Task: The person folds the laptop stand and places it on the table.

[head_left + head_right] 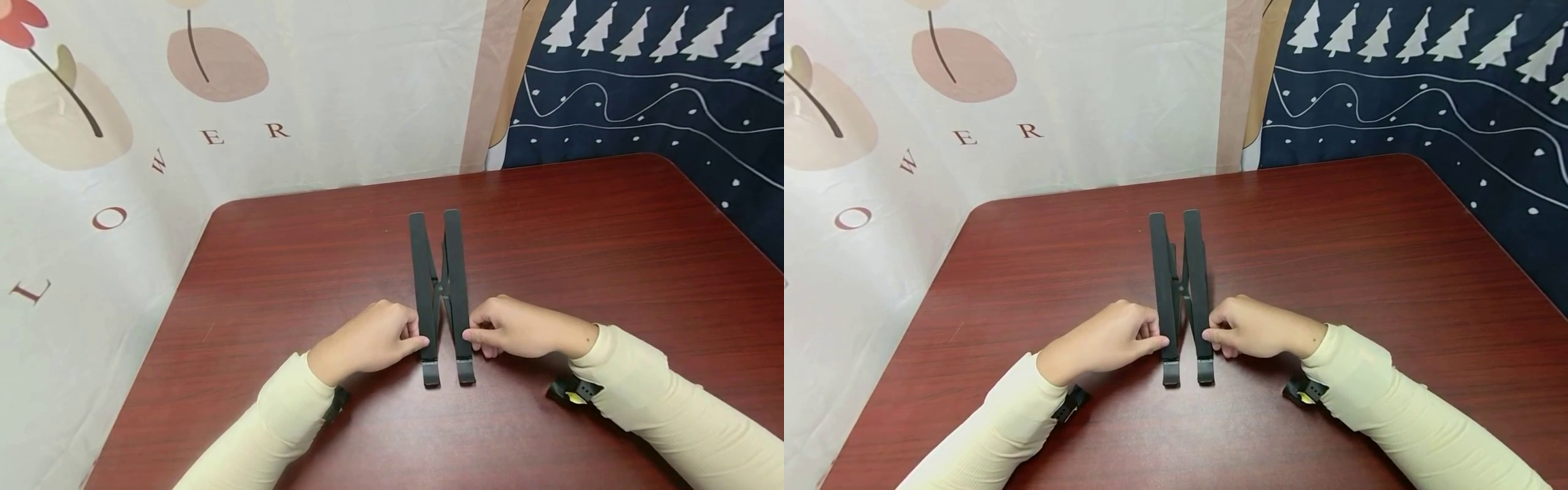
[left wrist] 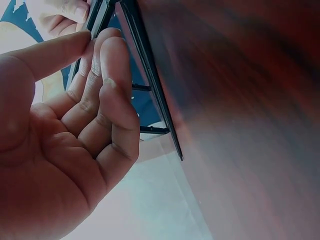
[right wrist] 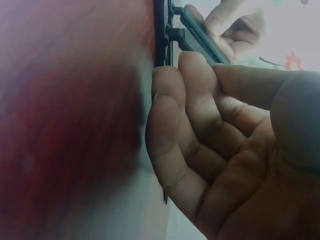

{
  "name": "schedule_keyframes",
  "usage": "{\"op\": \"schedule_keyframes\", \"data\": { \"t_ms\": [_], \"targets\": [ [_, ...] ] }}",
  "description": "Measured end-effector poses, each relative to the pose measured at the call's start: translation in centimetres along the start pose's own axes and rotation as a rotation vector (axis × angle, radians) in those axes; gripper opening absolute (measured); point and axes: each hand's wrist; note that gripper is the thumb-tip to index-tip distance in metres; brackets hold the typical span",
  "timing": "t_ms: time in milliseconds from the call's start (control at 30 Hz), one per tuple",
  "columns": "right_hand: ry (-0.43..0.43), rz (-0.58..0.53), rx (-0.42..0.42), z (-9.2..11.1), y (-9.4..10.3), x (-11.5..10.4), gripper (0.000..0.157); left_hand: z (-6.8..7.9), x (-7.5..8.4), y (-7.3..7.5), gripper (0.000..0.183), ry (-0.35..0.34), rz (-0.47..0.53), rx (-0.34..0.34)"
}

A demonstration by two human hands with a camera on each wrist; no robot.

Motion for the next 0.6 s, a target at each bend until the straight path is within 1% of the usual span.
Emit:
{"op": "schedule_keyframes", "data": {
  "t_ms": [200, 400, 600],
  "targets": [
    [0.002, -0.002, -0.001, -0.02, -0.13, -0.21, 0.03, 0.07, 0.32, 0.04, 0.028, -0.005, -0.006, -0.003],
    [-0.001, 0.003, 0.002, -0.02, -0.36, -0.47, 0.03, 0.04, 0.31, -0.07, 0.027, -0.006, -0.009, -0.009],
    [-0.01, 0.001, 0.005, -0.03, -0.5, -0.71, 0.029, 0.08, 0.32, -0.16, 0.026, -0.026, -0.004, -0.005]
  ]
}}
Point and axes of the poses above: each hand's wrist, its own z-axis away from the middle knuckle, its own y-axis out of the back of the hand, x = y × z, and after that the axes turned 4 degrees about -x, right-handed
